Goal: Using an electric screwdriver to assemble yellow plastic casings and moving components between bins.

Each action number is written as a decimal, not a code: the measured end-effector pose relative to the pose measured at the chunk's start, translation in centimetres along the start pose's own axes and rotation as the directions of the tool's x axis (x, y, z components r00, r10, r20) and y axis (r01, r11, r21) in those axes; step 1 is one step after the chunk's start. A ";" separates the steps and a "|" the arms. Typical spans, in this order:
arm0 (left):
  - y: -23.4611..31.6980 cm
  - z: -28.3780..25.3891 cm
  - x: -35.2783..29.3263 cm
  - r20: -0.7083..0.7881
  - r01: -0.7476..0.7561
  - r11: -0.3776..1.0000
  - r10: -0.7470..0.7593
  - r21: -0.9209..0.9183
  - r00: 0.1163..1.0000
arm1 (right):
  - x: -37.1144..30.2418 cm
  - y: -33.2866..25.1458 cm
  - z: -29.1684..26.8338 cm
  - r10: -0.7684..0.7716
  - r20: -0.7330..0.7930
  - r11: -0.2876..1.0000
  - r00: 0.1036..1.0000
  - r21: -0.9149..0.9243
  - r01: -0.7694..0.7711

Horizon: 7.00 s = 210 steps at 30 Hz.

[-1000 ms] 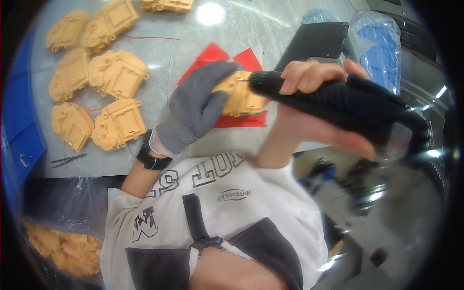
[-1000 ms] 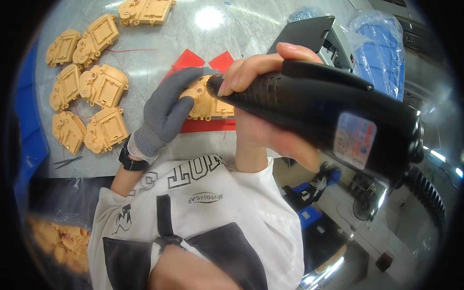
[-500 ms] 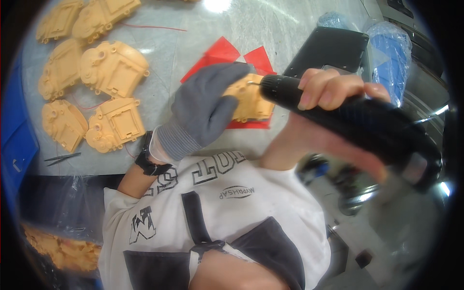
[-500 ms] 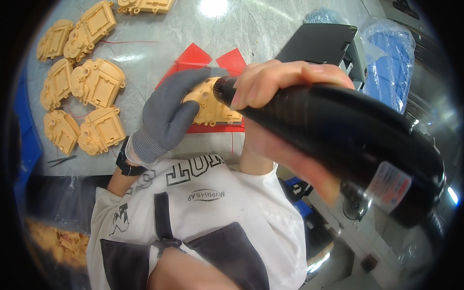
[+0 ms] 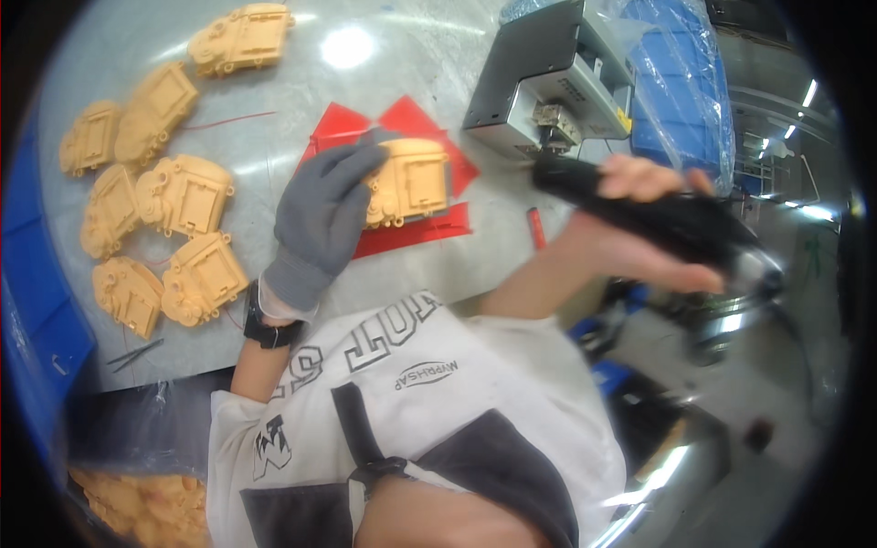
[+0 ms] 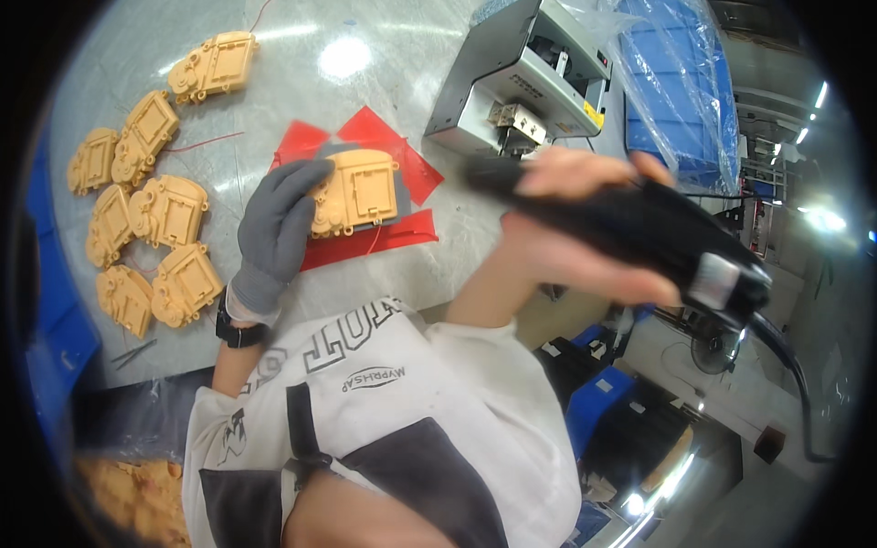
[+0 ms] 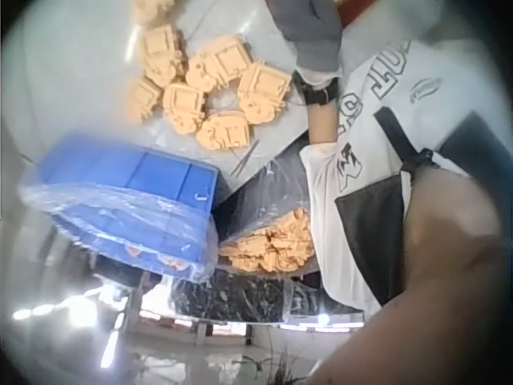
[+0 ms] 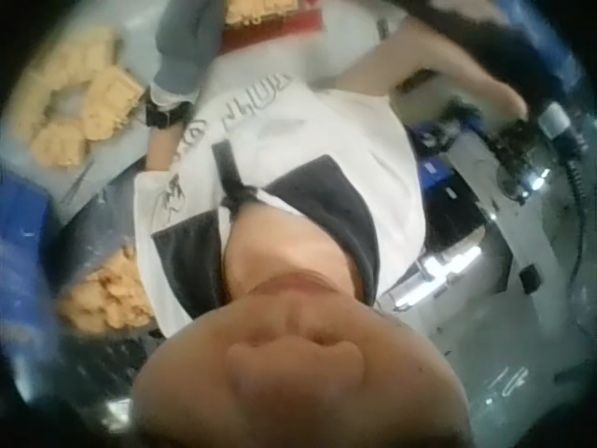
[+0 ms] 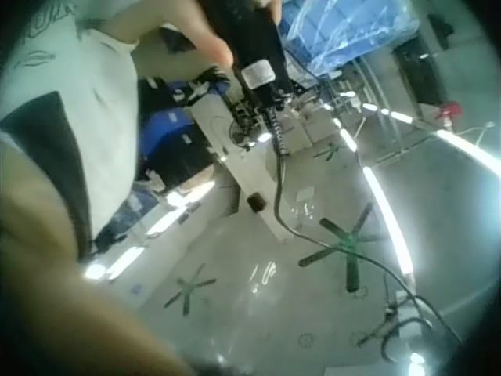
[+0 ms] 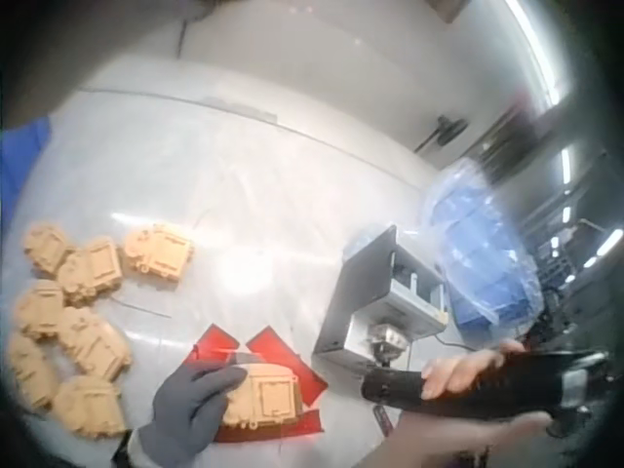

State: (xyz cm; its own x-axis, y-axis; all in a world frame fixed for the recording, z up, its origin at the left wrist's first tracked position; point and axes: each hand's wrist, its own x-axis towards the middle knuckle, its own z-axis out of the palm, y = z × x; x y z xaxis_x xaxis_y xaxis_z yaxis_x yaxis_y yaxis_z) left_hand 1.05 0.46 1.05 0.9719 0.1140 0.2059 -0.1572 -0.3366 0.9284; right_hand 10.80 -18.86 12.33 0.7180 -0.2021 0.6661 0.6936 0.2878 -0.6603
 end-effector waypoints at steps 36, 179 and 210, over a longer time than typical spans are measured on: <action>-2.6 0.7 -1.0 -0.171 0.108 0.910 -0.189 -0.399 0.967 | -8.3 2.6 4.6 0.102 0.663 0.844 0.742 0.337 -0.418; -2.5 0.9 -0.5 -0.179 -0.091 0.996 0.088 -0.005 0.980 | 0.5 2.2 -4.5 0.218 -0.049 0.964 0.975 -0.147 -0.223; -2.6 -0.1 -1.2 -0.144 0.045 0.932 -0.103 -0.361 0.984 | -5.9 1.5 6.5 0.169 0.895 0.868 0.412 0.063 -0.493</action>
State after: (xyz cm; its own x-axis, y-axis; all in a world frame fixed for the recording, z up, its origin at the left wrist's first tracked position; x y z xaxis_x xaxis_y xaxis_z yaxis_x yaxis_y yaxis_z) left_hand 0.31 1.32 -1.57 0.9477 0.2811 0.1514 -0.1661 0.0289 0.9857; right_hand 7.20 -11.19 9.63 0.3610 0.8033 0.4736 0.2447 0.4085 -0.8794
